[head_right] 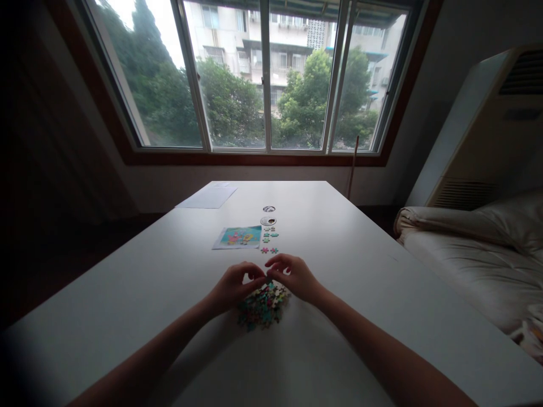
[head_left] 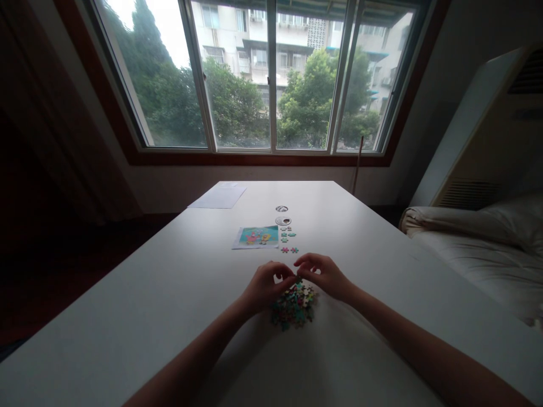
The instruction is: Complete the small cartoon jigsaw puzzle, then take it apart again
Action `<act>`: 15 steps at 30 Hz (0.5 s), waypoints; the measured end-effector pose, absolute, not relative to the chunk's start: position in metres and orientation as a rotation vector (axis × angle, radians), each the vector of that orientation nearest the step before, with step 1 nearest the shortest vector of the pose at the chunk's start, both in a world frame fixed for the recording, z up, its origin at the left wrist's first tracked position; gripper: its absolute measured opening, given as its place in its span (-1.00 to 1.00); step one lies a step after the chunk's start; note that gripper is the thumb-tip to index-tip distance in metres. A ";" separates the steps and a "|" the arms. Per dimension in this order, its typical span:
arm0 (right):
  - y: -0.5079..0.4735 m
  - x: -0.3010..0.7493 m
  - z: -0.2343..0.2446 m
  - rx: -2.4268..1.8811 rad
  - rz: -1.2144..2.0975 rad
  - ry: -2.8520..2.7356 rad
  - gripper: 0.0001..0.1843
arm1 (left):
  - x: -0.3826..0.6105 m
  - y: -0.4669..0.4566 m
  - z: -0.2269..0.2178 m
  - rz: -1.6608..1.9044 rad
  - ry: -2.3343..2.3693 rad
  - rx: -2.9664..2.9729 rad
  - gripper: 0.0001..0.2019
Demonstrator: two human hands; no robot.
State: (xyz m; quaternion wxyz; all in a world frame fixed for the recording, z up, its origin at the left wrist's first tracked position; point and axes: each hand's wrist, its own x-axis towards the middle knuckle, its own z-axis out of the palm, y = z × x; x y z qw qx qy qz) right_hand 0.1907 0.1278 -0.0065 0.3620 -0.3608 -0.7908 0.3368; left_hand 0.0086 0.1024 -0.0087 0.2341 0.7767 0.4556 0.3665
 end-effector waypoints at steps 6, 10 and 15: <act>0.124 0.193 -0.005 -1.001 0.481 -2.037 -0.84 | 0.006 0.107 -0.010 1.080 1.274 1.922 -0.79; 0.121 0.192 -0.007 -1.013 0.278 -2.132 -0.83 | 0.005 0.109 -0.011 1.141 1.267 1.851 -0.77; 0.118 0.191 -0.008 -0.995 0.218 -2.150 -0.84 | 0.007 0.108 -0.012 1.118 1.250 1.842 -0.77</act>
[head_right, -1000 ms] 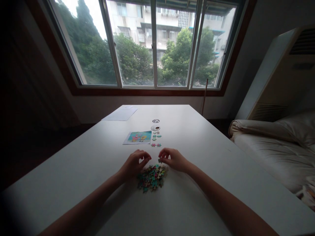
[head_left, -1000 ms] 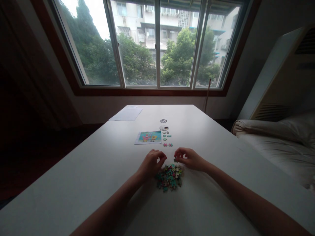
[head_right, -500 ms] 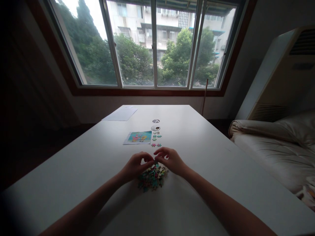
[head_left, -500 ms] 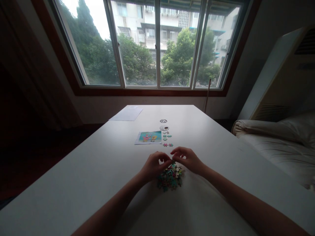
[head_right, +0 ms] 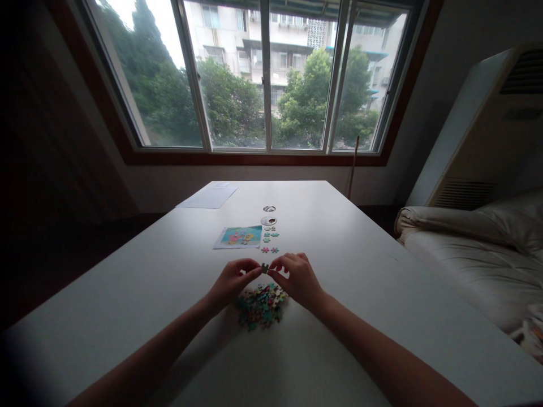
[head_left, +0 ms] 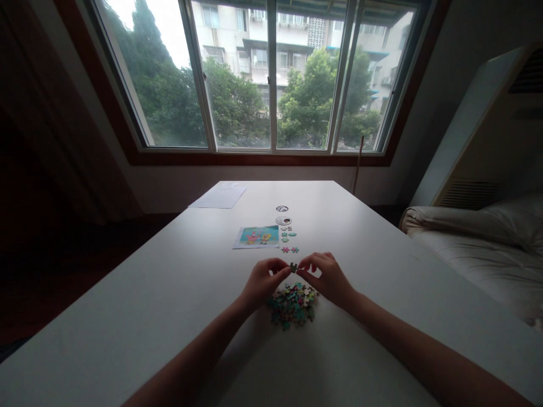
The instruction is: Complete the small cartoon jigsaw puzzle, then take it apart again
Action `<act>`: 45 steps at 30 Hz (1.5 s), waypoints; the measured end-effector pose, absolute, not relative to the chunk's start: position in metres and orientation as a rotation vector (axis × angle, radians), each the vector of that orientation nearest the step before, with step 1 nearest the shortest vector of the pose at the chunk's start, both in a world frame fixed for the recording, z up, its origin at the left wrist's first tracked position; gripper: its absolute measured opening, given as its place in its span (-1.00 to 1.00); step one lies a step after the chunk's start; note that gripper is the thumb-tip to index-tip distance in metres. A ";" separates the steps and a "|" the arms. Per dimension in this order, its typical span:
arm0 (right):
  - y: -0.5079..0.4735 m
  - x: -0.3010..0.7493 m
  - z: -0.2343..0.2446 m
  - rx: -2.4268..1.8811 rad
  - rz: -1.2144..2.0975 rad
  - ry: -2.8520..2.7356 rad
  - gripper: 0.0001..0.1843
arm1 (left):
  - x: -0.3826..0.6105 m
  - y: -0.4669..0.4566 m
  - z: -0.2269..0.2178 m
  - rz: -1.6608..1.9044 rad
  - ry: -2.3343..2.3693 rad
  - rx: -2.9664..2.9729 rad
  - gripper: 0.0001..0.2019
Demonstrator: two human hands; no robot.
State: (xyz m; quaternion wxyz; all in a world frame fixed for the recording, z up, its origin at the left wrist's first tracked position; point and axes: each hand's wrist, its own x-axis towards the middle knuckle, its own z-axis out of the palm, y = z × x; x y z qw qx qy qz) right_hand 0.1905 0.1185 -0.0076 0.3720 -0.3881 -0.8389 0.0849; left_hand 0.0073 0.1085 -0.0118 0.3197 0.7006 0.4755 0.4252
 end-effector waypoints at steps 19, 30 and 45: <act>0.139 0.215 -0.007 -1.079 0.051 -1.865 -0.80 | -0.005 0.118 -0.018 1.079 1.355 1.930 -0.78; 0.140 0.215 -0.009 -1.073 0.028 -1.903 -0.81 | -0.008 0.115 -0.020 0.977 1.435 2.351 -0.88; 0.143 0.218 -0.012 -1.041 -0.035 -1.971 -0.80 | -0.010 0.118 -0.024 0.963 1.433 2.381 -0.89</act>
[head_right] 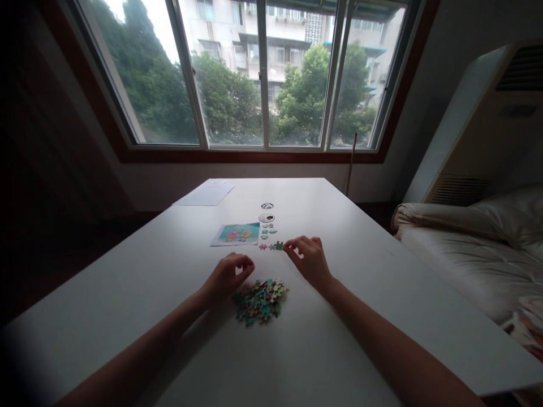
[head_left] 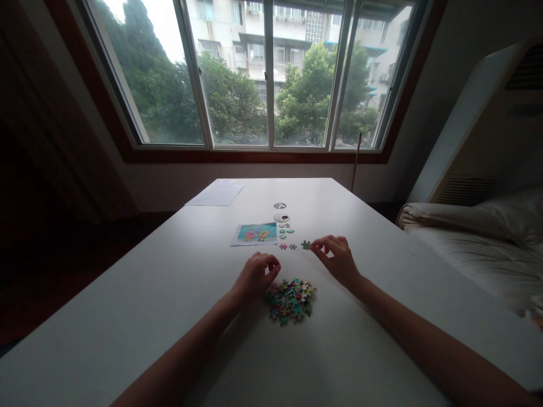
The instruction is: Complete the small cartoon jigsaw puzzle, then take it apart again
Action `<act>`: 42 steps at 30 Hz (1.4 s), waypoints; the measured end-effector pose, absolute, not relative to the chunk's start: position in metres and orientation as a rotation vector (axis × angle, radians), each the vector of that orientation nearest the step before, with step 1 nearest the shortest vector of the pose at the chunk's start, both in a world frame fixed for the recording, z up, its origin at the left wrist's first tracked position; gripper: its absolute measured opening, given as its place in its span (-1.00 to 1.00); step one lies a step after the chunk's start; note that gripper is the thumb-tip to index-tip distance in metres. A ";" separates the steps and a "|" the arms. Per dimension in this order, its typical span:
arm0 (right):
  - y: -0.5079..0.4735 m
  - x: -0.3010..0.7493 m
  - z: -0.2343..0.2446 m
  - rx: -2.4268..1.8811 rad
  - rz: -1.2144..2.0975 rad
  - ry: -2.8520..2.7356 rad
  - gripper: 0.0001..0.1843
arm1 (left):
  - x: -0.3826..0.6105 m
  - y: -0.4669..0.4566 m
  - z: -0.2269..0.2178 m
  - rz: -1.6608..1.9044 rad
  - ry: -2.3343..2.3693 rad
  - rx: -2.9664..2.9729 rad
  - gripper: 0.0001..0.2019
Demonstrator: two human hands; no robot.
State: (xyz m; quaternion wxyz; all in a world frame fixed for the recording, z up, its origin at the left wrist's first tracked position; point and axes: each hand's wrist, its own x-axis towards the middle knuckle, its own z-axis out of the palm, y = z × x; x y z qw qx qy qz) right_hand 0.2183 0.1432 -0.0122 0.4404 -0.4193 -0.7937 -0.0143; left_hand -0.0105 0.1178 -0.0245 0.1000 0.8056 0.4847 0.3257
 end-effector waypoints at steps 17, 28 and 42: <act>0.207 0.221 -0.005 -1.015 0.034 -2.185 -0.86 | -0.013 0.122 -0.024 0.952 1.458 2.398 -0.89; 0.294 0.202 -0.031 -1.354 0.242 -2.167 -0.88 | -0.014 0.123 -0.023 0.943 1.464 2.424 -0.89; 0.324 0.192 -0.042 -1.556 0.376 -2.128 -0.83 | -0.009 0.126 -0.027 0.893 1.455 2.414 -0.90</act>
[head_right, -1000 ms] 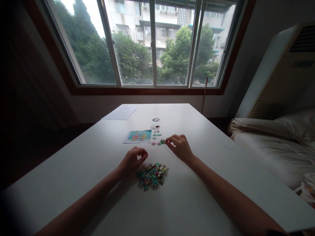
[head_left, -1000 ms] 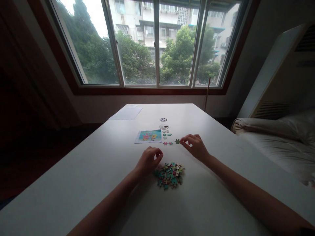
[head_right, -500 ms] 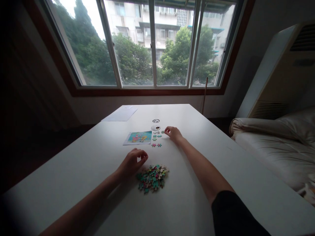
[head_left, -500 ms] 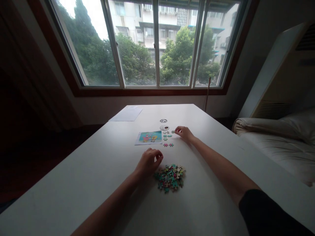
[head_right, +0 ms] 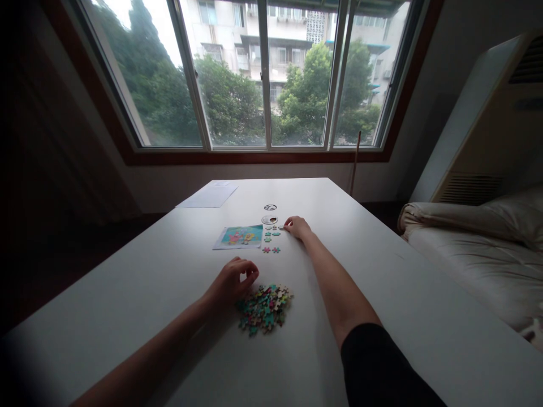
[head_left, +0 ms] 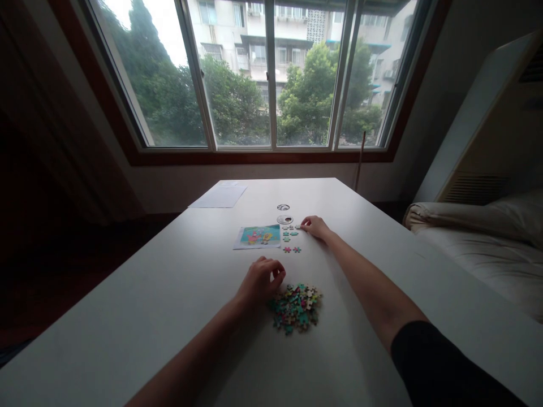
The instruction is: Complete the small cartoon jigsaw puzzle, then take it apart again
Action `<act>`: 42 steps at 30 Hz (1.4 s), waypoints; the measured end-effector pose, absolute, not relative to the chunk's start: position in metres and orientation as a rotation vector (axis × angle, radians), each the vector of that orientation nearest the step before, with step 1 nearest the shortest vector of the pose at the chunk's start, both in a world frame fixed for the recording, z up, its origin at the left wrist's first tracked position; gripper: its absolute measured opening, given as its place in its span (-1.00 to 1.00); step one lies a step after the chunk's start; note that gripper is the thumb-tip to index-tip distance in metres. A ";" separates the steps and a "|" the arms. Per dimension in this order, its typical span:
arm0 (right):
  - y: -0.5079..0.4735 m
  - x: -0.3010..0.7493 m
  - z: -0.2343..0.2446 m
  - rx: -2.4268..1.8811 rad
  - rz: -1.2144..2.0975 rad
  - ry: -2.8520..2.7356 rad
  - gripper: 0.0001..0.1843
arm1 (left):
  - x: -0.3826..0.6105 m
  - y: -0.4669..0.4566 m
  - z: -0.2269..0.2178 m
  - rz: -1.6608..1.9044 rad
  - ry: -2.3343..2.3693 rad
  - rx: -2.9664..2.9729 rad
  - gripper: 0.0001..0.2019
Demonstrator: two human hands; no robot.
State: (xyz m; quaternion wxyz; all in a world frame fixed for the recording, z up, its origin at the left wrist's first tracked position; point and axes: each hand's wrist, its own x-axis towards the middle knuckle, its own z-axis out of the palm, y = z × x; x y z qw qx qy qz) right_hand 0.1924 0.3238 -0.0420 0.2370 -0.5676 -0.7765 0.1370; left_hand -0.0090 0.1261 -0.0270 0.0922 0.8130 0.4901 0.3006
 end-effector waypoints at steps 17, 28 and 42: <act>0.254 0.198 -0.027 -1.361 0.372 -2.067 -0.79 | -0.002 0.113 -0.016 0.712 1.245 2.494 -0.87; 0.146 0.210 -0.029 -1.011 0.540 -2.248 -0.86 | -0.011 0.111 -0.011 0.579 1.166 2.504 -0.83; 0.115 0.197 -0.027 -0.879 0.472 -2.298 -0.85 | -0.009 0.114 -0.016 0.678 1.213 2.432 -0.92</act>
